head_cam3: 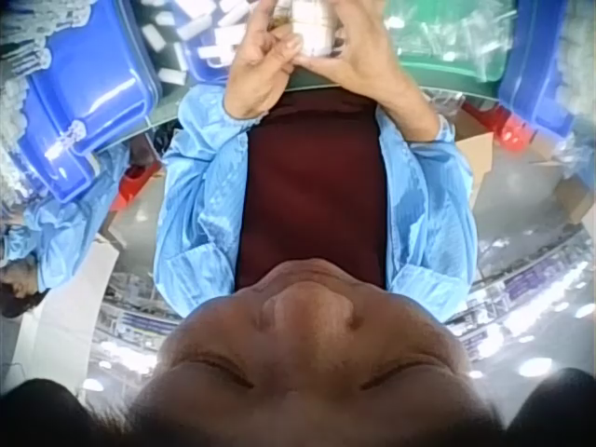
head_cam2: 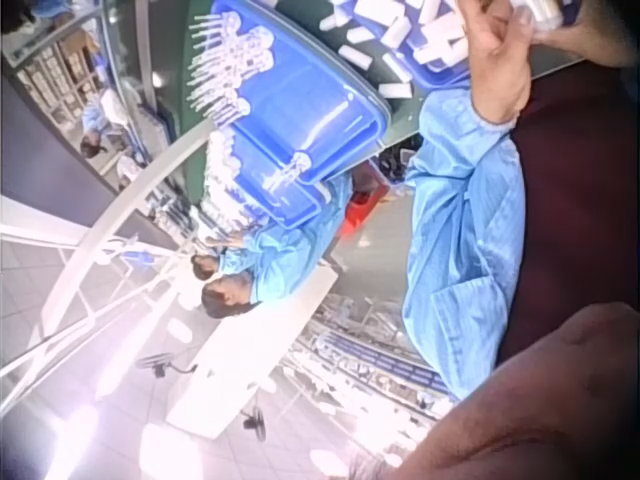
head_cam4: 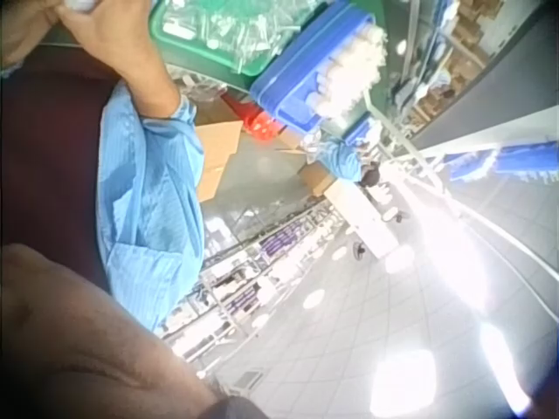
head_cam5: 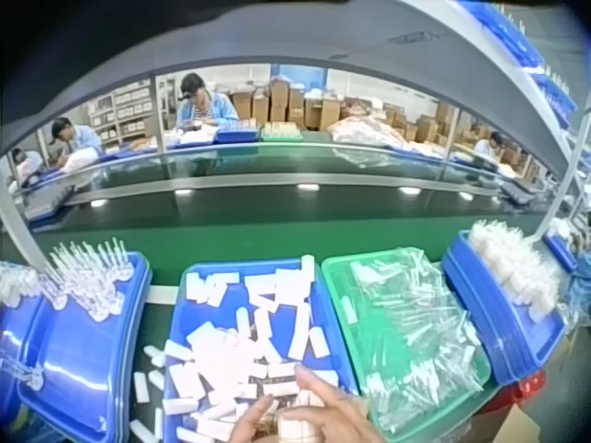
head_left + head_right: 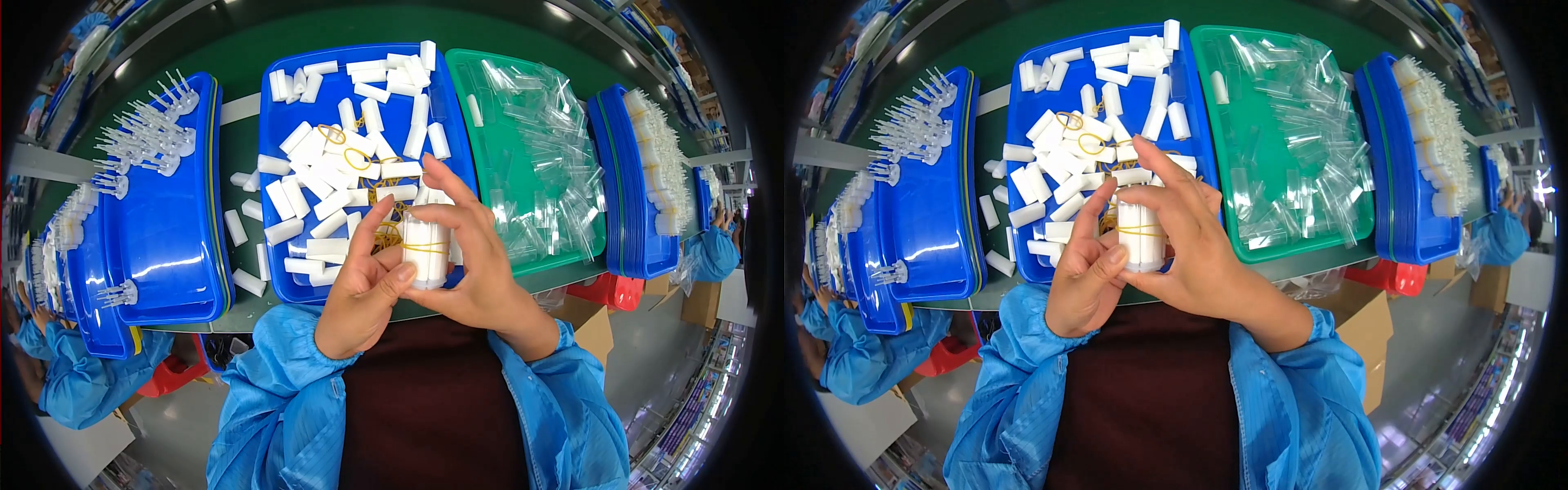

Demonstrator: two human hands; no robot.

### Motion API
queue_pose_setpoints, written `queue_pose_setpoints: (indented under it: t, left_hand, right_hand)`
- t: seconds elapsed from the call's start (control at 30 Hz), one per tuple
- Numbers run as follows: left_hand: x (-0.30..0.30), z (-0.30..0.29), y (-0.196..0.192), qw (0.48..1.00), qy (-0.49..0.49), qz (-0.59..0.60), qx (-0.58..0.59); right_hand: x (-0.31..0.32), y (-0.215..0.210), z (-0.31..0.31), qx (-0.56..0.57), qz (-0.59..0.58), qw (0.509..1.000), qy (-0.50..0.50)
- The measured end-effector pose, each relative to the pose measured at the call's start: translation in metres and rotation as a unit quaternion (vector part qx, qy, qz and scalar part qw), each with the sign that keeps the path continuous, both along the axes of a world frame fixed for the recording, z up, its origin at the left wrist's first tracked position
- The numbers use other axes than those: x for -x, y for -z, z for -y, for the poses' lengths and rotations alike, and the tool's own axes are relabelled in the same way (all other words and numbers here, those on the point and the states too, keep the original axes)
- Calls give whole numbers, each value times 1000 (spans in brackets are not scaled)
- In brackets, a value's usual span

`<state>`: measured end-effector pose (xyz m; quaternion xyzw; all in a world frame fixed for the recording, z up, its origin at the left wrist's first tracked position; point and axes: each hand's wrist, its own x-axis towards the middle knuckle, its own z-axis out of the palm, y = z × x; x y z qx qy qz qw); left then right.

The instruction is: The person assembles small white plastic components by hand, securing them in groups using rubber bands.

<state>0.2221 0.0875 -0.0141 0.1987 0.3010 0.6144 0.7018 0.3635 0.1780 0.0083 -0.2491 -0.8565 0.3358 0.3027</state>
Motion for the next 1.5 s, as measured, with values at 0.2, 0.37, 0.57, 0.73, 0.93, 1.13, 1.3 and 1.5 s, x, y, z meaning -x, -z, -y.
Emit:
queue_pose_setpoints:
  t: [0.2,0.37,0.57,0.73,0.93,1.13,1.3,1.5]
  left_hand:
    - [1,-4,3,986,20,163,-3]
    - [-1,-3,4,996,13,90,-21]
    - [-2,-3,0,993,18,114,-18]
    - [-2,-4,1,991,57,119,-16]
    - [-3,-4,3,998,-10,58,-7]
    - [-3,-4,5,998,-23,49,12]
    - [-4,-4,3,998,-32,42,40]
    - [-5,-5,2,998,-34,30,39]
  right_hand:
    - [-5,5,-6,156,-93,983,-40]
    - [-7,1,-5,84,-45,995,-22]
    - [-6,10,-5,90,-82,992,-15]
    - [-7,17,-3,112,-128,985,-18]
    - [-7,2,1,53,-40,997,28]
    - [-9,-5,2,-86,46,994,49]
    - [-9,-8,1,-78,58,994,47]
    - [-10,-5,-1,-87,46,994,41]
